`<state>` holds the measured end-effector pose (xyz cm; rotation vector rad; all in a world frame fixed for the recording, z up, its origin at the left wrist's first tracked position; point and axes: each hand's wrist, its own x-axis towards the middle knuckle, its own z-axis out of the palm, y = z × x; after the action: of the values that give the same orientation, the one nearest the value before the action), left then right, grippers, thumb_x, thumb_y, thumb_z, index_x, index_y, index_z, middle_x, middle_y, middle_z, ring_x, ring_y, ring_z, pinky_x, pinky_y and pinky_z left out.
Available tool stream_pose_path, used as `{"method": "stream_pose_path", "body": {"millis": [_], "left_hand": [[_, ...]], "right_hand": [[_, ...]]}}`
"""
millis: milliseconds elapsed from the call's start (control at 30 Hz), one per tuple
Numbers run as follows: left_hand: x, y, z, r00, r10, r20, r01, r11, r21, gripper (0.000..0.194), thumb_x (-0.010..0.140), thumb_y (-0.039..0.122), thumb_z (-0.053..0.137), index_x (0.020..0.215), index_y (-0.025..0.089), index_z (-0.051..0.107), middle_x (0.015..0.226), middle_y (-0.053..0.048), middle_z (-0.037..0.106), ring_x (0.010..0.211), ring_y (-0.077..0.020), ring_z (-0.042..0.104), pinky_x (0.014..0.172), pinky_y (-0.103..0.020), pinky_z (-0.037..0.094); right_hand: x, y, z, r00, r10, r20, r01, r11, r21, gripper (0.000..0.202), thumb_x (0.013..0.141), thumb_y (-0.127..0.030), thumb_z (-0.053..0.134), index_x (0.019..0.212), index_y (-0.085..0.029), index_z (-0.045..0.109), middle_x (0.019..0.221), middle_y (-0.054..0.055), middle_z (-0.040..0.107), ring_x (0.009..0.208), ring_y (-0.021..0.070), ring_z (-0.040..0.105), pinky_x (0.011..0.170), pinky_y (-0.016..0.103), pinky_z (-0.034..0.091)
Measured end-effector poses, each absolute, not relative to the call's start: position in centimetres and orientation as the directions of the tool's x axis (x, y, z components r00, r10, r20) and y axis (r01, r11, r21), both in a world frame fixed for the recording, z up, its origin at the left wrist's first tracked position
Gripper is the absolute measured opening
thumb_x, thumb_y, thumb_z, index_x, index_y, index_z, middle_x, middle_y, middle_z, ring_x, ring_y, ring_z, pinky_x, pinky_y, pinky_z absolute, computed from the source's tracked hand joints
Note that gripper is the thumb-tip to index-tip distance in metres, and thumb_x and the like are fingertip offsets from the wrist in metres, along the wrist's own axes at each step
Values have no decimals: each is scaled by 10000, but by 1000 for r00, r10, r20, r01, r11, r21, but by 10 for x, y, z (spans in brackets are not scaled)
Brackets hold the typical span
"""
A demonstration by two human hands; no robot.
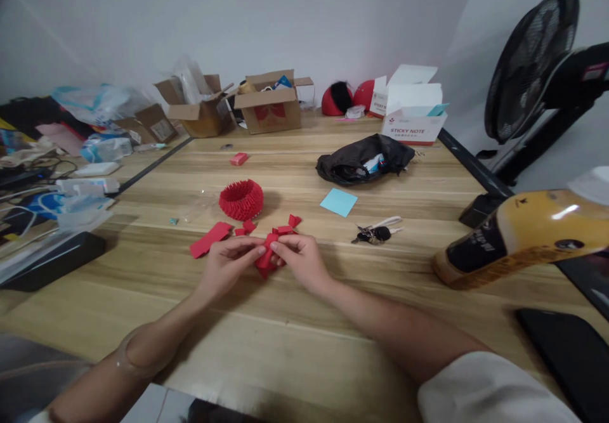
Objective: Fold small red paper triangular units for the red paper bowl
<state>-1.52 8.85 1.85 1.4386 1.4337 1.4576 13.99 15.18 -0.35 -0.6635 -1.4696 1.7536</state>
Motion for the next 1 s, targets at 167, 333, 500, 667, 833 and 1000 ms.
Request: {"method": "stream_pose_path", "body": {"millis": [167,333,500,667,833,1000], "left_hand": [[-17,89,19,-185,943,277,297,-215,930,127,730,211,749,848,175,779,854,-89,765,728,-192,703,688,-319,609],[-18,88,20,-172,932,319,319,-254,913,127,732,179,743,852,186,782,843,-90,765,708,-198,706,658,-329,617],[-16,88,23,-139,928,345,353,-279,893,123,749,185,730,860,180,781,855,-98,764,721,-202,710,662,-332,617],[-17,88,22,-120,934,337,362,-275,891,137,752,198,730,878,183,781,869,-102,765,726,-199,710,647,-314,602],[-18,88,21,-108,932,346,383,-282,880,146,735,213,746,871,175,781,875,-106,765,730,-194,714,644,-287,594],[-18,88,22,-107,926,362,384,-297,874,106,747,209,730,835,187,785,836,-101,763,706,-190,709,617,-290,590]], "right_hand": [[140,151,-3,-588,805,73,-218,-71,-973,339,778,-479,668,684,-154,691,603,12,612,571,108,517,569,240,439],[140,151,-3,-583,809,76,-218,-66,-974,360,771,-500,664,650,-161,673,594,11,616,569,112,526,571,248,446],[140,151,-5,-587,806,76,-219,-69,-973,336,788,-474,655,674,-159,679,603,9,618,570,109,532,583,248,449],[139,151,-6,-587,807,69,-225,-81,-971,350,781,-491,662,692,-153,683,606,12,622,564,111,536,573,248,450],[139,152,-8,-582,811,62,-225,-87,-970,373,770,-513,668,697,-148,682,606,13,634,564,111,552,575,245,453],[139,152,-8,-587,805,81,-218,-61,-974,365,784,-503,659,674,-156,677,605,11,627,561,106,540,574,242,455]]}}
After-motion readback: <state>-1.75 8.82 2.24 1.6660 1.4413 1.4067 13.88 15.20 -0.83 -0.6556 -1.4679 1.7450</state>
